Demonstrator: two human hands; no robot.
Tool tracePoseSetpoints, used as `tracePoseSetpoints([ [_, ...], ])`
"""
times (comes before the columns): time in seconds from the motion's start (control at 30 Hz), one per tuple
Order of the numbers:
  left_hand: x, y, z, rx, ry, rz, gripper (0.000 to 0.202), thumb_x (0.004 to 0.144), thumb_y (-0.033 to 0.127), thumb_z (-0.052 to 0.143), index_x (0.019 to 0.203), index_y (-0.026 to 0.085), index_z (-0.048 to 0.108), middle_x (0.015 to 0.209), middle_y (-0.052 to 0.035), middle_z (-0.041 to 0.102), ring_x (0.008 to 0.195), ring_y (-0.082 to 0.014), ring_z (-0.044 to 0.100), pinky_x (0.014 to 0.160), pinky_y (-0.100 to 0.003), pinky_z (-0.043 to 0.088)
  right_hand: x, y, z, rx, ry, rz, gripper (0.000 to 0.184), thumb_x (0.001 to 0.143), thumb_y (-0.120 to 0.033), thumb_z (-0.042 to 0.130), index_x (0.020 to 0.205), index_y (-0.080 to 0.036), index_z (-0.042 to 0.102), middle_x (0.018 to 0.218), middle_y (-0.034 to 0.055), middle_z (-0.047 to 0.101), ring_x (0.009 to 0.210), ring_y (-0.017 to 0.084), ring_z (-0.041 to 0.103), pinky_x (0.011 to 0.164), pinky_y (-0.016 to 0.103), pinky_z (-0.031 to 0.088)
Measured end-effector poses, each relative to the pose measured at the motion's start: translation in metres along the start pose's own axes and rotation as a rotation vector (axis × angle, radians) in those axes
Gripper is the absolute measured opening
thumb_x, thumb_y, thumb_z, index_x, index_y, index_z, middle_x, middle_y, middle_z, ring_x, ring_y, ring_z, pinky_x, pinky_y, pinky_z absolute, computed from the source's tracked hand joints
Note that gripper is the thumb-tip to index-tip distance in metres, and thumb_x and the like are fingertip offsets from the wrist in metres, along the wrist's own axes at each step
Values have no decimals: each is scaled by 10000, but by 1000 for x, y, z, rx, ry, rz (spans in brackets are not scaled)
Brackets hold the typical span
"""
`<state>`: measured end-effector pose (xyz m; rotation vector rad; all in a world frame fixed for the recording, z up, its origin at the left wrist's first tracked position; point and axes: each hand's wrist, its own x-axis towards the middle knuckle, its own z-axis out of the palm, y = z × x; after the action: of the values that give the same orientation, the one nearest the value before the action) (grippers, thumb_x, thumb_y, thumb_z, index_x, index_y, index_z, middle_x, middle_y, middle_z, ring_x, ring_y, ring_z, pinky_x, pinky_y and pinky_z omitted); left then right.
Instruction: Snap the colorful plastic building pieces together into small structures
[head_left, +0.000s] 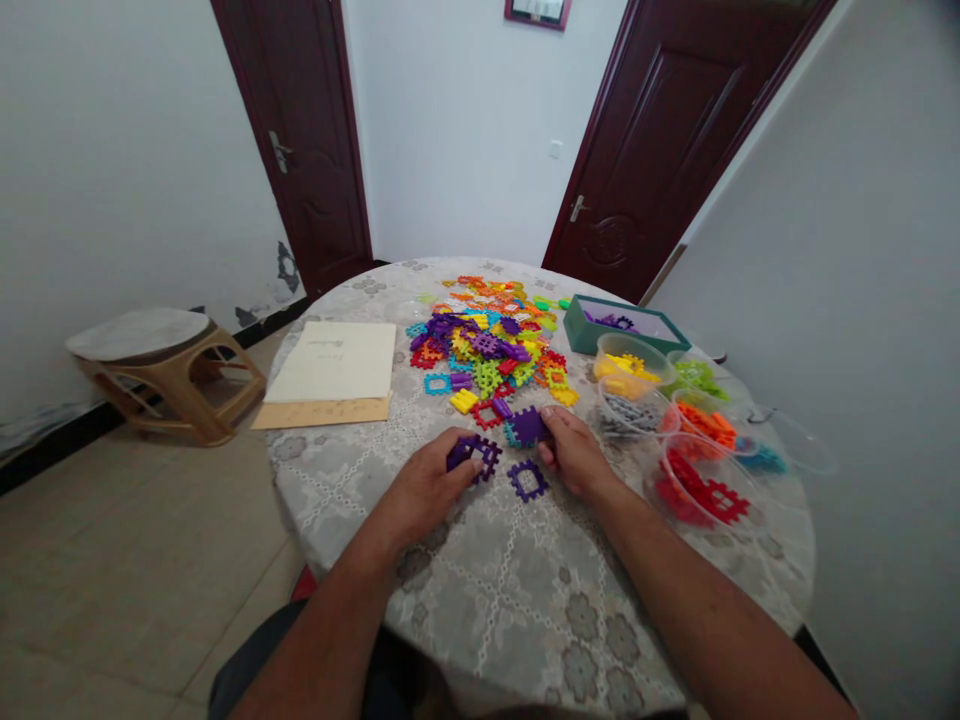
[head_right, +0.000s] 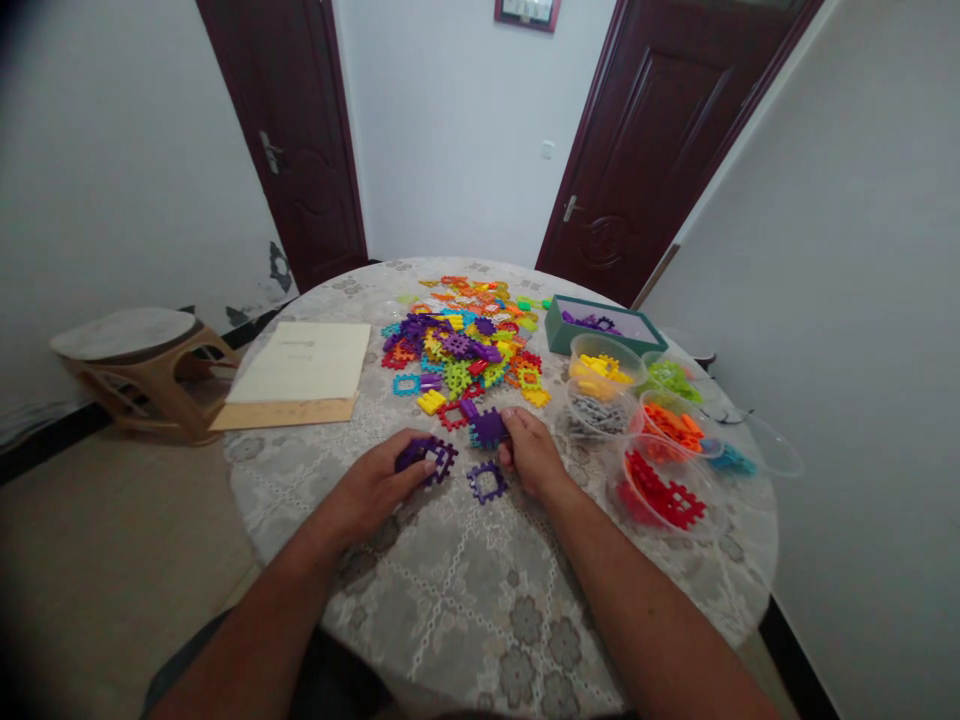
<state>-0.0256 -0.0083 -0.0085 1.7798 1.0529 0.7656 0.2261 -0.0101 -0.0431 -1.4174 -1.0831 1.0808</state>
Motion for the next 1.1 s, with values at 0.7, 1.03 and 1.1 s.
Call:
tracePoseSetpoints([
  [0.7, 6, -5, -2, -112, 100, -140, 292, 904, 436, 663, 1073, 199, 692, 911, -42, 731, 750, -193, 663, 696, -304, 521, -32, -35, -13, -633, -310, -241, 355, 981, -489, 614, 1210, -227, 684, 1052, 60, 745, 707, 159, 642, 674, 294, 496],
  [1.03, 6, -1, 8, -510, 128, -245, 376, 930, 357, 712, 1253, 202, 595, 1184, -140, 728, 910, -236, 784, 755, -395, 680, -47, -40, -14, -970, -360, -241, 361, 851, -358, 771, 1143, -208, 620, 1108, 82, 679, 943, 228, 631, 808, 324, 457],
  [1.1, 5, 0, 10, -546, 115, -267, 408, 945, 347, 700, 1311, 208, 585, 1247, -148, 717, 921, -232, 784, 775, -400, 684, -43, -37, -12, -796, -338, -215, 238, 871, -329, 741, 1039, -219, 613, 957, 34, 678, 845, 196, 611, 738, 300, 448],
])
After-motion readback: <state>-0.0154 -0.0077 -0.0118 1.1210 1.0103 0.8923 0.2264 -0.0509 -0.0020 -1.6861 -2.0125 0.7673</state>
